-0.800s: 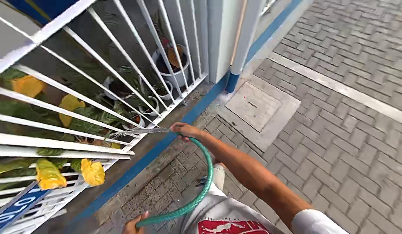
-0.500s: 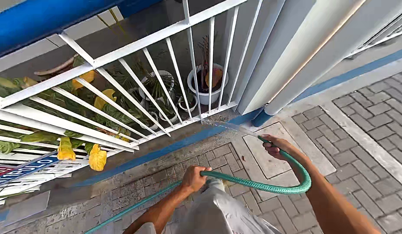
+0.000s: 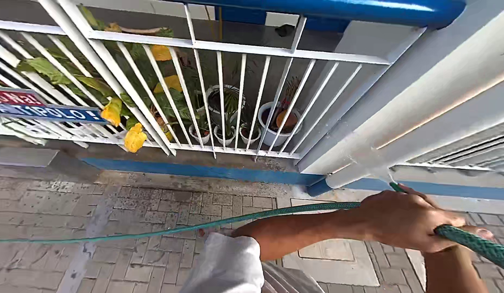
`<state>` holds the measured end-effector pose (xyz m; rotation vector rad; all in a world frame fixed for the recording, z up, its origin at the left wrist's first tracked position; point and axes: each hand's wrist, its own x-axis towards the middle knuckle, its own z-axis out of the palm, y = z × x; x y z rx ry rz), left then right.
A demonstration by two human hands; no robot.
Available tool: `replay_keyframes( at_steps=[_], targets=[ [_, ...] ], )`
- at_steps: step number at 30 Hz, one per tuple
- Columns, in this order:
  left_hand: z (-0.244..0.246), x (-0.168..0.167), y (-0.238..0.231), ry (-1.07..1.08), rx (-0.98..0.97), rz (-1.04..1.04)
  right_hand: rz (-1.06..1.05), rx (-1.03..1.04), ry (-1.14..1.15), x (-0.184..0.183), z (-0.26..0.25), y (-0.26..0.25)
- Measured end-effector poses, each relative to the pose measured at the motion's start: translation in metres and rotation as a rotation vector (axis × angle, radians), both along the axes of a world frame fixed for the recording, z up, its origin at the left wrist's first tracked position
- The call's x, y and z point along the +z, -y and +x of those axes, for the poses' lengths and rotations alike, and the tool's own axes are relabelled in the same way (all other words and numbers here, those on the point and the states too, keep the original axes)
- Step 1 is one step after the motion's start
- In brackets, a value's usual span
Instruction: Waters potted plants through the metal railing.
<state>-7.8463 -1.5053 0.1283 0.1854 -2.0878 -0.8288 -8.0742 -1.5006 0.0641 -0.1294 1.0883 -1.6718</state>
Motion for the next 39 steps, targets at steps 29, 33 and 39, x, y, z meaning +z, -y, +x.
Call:
replay_keyframes(
  at_steps=[29, 33, 39],
  targets=[
    [0.780, -0.238, -0.336, 0.054, 1.501, 0.558, 0.111, 0.899, -1.247, -0.076, 0.841, 0.144],
    [0.797, -0.241, -0.329, 0.066, 1.489, 0.543, 0.128, 0.969, -1.355, -0.060, 0.874, 0.158],
    [0.826, -0.238, -0.316, 0.107, 1.516, 0.460, 0.126, 0.941, -1.361, -0.042, 0.890, 0.166]
  ],
)
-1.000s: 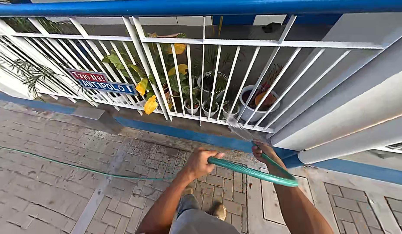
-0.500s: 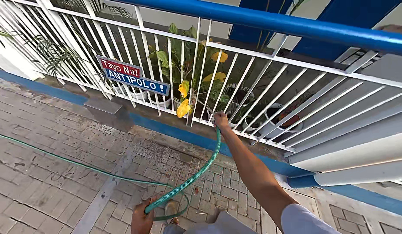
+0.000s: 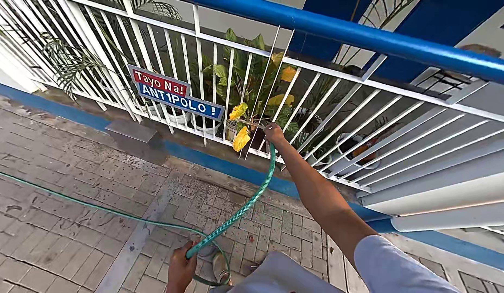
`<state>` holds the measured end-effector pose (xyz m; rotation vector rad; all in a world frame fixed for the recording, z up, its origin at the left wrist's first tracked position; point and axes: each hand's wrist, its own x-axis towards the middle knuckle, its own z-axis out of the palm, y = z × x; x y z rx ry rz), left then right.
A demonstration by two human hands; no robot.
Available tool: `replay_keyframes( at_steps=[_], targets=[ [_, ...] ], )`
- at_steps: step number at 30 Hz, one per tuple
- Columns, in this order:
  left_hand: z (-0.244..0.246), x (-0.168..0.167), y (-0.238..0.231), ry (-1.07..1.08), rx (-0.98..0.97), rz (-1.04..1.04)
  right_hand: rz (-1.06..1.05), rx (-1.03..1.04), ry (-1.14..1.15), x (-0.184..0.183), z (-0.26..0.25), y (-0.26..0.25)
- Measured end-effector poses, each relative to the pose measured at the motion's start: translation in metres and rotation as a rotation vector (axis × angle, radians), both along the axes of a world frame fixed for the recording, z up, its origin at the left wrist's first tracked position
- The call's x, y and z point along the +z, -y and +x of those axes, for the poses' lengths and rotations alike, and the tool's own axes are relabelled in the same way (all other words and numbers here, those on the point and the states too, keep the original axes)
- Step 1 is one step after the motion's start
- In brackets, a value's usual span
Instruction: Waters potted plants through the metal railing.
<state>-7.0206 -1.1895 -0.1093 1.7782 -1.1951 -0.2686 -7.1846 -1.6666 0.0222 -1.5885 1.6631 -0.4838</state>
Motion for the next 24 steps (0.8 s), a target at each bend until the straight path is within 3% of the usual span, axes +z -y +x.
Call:
replay_keyframes(
  at_steps=[12, 24],
  targets=[
    [0.056, 0.020, 0.029, 0.164, -0.033, -0.115, 0.012, -0.065, 0.095, 0.005, -0.004, -0.005],
    [0.045, 0.007, 0.036, 0.074, -0.100, -0.081, -0.005, -0.121, 0.130, -0.017, -0.022, -0.009]
  ],
)
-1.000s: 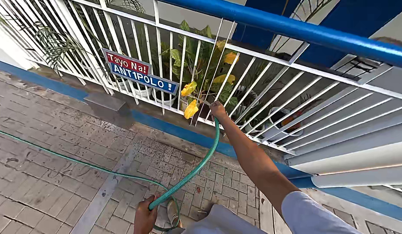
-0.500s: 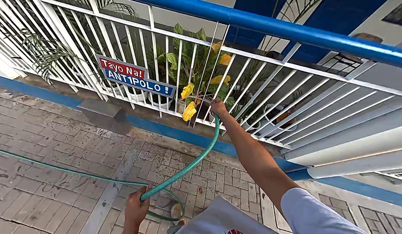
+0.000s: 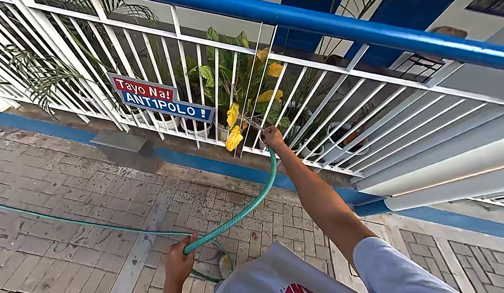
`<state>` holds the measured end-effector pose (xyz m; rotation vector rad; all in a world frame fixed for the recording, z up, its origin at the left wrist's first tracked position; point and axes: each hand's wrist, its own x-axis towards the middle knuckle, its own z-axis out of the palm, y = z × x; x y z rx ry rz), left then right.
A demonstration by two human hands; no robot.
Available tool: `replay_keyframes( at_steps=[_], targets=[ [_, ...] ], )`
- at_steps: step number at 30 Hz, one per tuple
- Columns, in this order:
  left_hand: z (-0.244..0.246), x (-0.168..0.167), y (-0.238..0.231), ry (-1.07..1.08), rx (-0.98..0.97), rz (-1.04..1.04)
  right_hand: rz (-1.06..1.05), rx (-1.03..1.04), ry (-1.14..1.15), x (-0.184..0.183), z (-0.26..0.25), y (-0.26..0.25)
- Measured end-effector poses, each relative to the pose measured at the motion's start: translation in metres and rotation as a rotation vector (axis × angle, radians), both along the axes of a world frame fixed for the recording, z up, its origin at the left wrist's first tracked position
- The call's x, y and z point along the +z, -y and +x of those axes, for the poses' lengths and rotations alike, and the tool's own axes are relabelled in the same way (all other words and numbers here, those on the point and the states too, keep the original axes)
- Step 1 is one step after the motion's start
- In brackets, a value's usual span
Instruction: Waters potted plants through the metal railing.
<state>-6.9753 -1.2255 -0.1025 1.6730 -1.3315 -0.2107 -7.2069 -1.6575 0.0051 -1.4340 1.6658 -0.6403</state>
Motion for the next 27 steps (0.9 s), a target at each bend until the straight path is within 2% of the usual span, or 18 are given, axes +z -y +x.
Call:
replay_keyframes(
  at_steps=[6, 11, 19, 27],
  targets=[
    [0.005, -0.008, -0.010, -0.038, 0.011, 0.043, -0.018, -0.027, 0.033, -0.010, 0.011, -0.010],
    [0.026, -0.008, -0.027, -0.086, 0.125, 0.101, -0.035, -0.006, -0.049, -0.031, 0.040, -0.035],
    [0.053, -0.005, -0.060, -0.077, 0.242, 0.072, 0.022, -0.078, 0.011, -0.047, 0.086, -0.070],
    [0.062, 0.001, -0.073, -0.144, 0.310, 0.059, 0.085, -0.240, 0.314, -0.068, 0.120, -0.081]
  ],
)
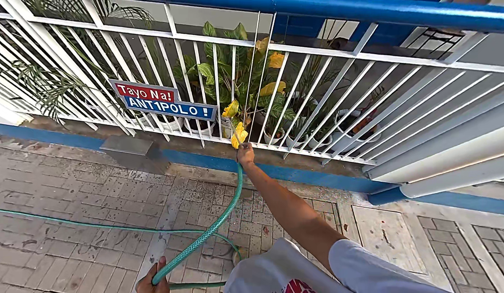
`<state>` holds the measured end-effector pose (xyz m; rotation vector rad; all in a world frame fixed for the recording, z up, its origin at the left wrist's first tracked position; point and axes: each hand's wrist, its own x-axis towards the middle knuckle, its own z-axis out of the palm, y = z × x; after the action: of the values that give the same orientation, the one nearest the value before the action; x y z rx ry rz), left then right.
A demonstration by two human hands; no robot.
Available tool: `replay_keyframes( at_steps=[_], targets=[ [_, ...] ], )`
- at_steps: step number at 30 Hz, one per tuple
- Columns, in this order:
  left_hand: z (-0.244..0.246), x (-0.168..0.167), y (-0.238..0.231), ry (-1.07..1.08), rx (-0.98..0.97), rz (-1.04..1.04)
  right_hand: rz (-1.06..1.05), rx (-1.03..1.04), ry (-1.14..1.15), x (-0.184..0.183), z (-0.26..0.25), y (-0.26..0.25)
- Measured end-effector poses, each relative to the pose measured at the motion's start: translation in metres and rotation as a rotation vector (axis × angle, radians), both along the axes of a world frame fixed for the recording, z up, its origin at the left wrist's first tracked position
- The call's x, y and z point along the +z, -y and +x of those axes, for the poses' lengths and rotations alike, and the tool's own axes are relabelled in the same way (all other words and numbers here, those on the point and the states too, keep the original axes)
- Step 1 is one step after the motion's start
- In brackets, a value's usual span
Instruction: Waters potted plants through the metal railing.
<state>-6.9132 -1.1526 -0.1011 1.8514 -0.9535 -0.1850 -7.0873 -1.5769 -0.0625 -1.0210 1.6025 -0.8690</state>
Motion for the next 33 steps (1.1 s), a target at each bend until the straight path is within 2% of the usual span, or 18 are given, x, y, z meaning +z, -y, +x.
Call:
replay_keyframes(
  at_steps=[6, 12, 22, 33],
  targets=[
    [0.013, 0.004, -0.010, -0.081, 0.038, -0.025, 0.046, -0.110, 0.123, -0.004, 0.028, -0.016],
    [0.017, 0.001, -0.018, -0.128, 0.047, -0.014, 0.058, -0.076, 0.171, -0.011, 0.036, -0.020],
    [0.013, 0.002, -0.012, -0.142, 0.034, -0.003, 0.068, -0.141, 0.266, -0.019, 0.031, -0.023],
    [0.008, 0.001, -0.007, -0.146, 0.011, -0.035, 0.085, -0.142, 0.254, -0.015, 0.022, -0.025]
  ],
)
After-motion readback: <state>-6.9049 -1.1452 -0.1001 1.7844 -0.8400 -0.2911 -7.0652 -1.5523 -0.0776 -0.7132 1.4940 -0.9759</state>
